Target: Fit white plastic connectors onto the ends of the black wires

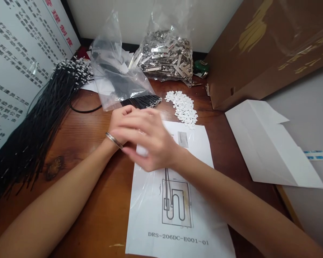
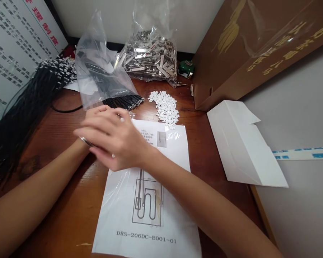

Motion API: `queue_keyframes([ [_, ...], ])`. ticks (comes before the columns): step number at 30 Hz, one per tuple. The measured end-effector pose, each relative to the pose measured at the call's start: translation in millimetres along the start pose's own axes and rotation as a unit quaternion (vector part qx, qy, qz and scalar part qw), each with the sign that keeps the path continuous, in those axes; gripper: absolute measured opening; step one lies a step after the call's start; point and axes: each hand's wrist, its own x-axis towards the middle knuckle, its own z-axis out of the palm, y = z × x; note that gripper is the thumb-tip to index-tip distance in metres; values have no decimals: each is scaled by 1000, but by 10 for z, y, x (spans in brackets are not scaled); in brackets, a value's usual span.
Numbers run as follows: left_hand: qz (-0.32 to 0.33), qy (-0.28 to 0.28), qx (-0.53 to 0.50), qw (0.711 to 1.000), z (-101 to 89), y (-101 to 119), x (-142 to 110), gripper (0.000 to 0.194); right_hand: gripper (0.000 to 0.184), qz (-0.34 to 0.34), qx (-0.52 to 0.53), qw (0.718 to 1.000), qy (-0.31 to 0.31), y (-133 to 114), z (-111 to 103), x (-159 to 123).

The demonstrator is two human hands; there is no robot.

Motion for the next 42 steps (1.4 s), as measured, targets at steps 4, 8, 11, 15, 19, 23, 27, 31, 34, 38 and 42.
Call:
queue_keyframes([
  [4, -5, -2, -169, 986, 24, 103, -43, 26, 37, 193, 10, 971, 143, 266, -72, -199],
  [8, 17, -94, -208, 974, 25, 128, -73, 26, 43, 197, 57, 976, 78, 455, -13, -278],
  [11, 25, -103, -210, 972, 8, 115, -79, 28, 35, 190, 84, 976, 68, 482, 52, -273],
  [15, 46, -82, -200, 975, 21, 93, -81, 38, 21, 268, 141, 945, 120, 447, 62, -230],
  [19, 51, -16, -168, 984, 68, 59, -79, 45, 22, 402, 288, 840, 224, 486, 31, -197],
  [23, 31, 27, -152, 988, 105, 16, -64, 18, 30, 455, 414, 752, 238, 624, -16, -212],
  [27, 5, 69, -145, 987, 116, -3, -46, 33, 32, 464, 481, 704, 240, 762, -69, -263],
  [31, -9, 113, -82, 990, 113, 1, -37, 20, 33, 469, 513, 675, 245, 803, -98, -282],
  [34, -18, 105, -44, 993, 111, 6, -41, 30, 38, 455, 486, 708, 233, 725, -80, -252],
  [38, -12, 79, 3, 997, 105, 16, -53, 50, 40, 415, 422, 788, 172, 567, -22, -204],
  [42, -32, 45, 65, 996, 80, 43, -50, 37, 28, 360, 346, 857, 126, 510, 13, -198],
])
